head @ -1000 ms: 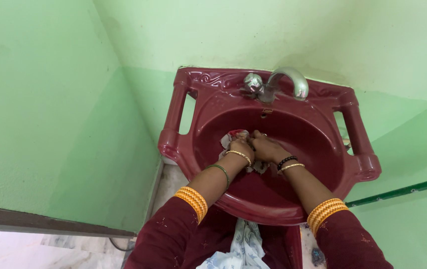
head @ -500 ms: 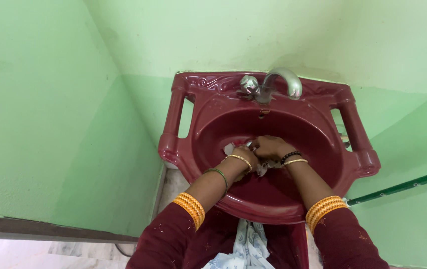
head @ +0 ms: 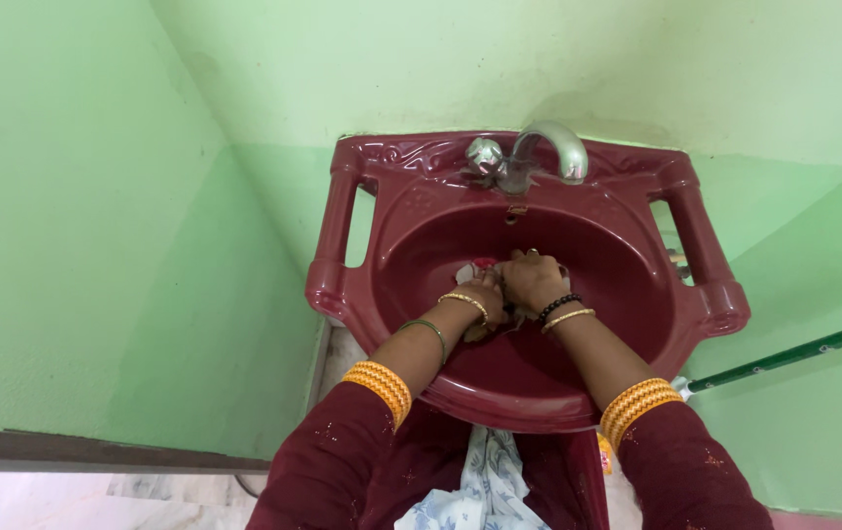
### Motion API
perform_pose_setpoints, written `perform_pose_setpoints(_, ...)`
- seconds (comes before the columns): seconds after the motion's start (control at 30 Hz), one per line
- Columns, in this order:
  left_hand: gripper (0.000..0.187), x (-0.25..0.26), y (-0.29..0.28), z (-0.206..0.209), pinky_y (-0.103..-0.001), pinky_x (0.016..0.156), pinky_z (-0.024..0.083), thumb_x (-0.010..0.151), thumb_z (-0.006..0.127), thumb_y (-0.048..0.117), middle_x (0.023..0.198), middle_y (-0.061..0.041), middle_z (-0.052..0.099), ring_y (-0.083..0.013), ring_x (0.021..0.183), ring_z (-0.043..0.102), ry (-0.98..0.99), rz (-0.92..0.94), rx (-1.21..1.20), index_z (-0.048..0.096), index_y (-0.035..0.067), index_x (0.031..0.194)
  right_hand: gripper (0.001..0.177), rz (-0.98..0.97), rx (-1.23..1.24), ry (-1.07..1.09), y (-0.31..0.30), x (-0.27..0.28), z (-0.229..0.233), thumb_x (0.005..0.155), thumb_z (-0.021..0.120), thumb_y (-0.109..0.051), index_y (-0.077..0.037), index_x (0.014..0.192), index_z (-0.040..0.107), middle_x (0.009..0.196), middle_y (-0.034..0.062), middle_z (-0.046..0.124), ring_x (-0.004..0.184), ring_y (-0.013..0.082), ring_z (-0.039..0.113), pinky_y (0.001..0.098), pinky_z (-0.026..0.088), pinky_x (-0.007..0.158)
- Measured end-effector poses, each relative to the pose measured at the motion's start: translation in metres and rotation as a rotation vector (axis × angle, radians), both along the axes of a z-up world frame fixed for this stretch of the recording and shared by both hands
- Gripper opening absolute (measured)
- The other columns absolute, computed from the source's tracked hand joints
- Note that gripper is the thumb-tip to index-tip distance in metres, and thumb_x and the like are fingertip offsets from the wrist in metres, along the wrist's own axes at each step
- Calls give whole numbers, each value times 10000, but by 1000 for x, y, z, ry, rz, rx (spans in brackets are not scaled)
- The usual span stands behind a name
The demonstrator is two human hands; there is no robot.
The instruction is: The person uses a cloth to wipe the surface of a maroon wall-mounted sink and the chrome faucet. They repeatedly wet the cloth under the running tap and scrub different areas of the sink basin and faucet.
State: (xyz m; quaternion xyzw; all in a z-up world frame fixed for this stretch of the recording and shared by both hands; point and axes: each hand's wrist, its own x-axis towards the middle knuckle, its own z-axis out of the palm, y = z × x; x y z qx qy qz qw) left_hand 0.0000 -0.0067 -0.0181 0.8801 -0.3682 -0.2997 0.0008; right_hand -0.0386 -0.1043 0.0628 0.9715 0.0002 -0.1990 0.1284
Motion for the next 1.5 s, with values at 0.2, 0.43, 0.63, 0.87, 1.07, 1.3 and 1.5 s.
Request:
perform_pose_setpoints(0.2, 966, 2, 2, 4, -458, 1256, 234, 968, 552, 545, 1702, -236, -72, -370, 1587, 74, -22, -19, 42, 75, 38, 1637, 365, 188, 258, -110, -23, 1, -6, 868, 664, -99, -113, 1232, 692, 1417, 80, 538, 1214, 325, 575, 436, 502, 1011)
perform_pose_setpoints(0.43, 783, 6, 14, -3, -554, 1227, 223, 1029, 514, 312, 1697, -232, -86, -430, 1565, 20, -350, 14, 119, 90, 42, 1629, 249, 481, 224, -485, 1, 8, 3, 840, 691, -97, -45, 1079, 734, 1132, 109, 663, 1104, 281, 632, 426, 514, 1007)
perform_pose_setpoints(0.63, 664, 4, 5, 22, -461, 980, 490, 996, 520, 184, 1634, -218, 234, -420, 1393, 403, -743, 317, -455, 289, 8, 1593, 244, 543, 498, -1047, -4, -13, 52, 880, 701, -38, -36, 1123, 710, 1115, 106, 665, 1043, 285, 642, 421, 544, 918)
perform_pose_setpoints(0.87, 223, 11, 31, 99, -424, 957, 483, 1130, 585, 213, 1165, -220, 551, -374, 1049, 620, -121, 1008, -1527, 525, 2, 1171, 354, 495, 549, -1328, 8, -24, 61, 812, 716, 30, -115, 1135, 693, 1155, 99, 602, 1067, 302, 576, 415, 542, 877)
perform_pose_setpoints(1.07, 306, 32, 58, 107, -431, 962, 496, 823, 600, -128, 1169, -157, 508, -326, 1092, 547, -429, 802, -1726, 572, 40, 1076, 272, 557, 576, -1244, 21, -20, 58, 881, 711, -2, -164, 1097, 740, 1168, 103, 566, 1063, 297, 581, 376, 552, 822)
perform_pose_setpoints(1.3, 485, 61, 57, 90, -401, 1084, 448, 884, 521, -126, 1368, -208, 428, -358, 1257, 514, -501, 813, -1653, 600, 75, 1319, 636, 486, 737, -952, 37, 9, 64, 873, 552, 56, -66, 1498, 548, 1418, 232, 519, 1291, 411, 557, 443, 515, 1037)
perform_pose_setpoints(1.5, 530, 48, 65, 104, -519, 1148, 331, 884, 588, -38, 1511, -287, 324, -456, 1386, 359, -889, 867, -1414, 594, 72, 1403, 718, 313, 758, -564, 65, 71, 35, 929, 588, -298, -14, 1553, 376, 1647, 237, 303, 1409, 360, 405, 469, 345, 1180)
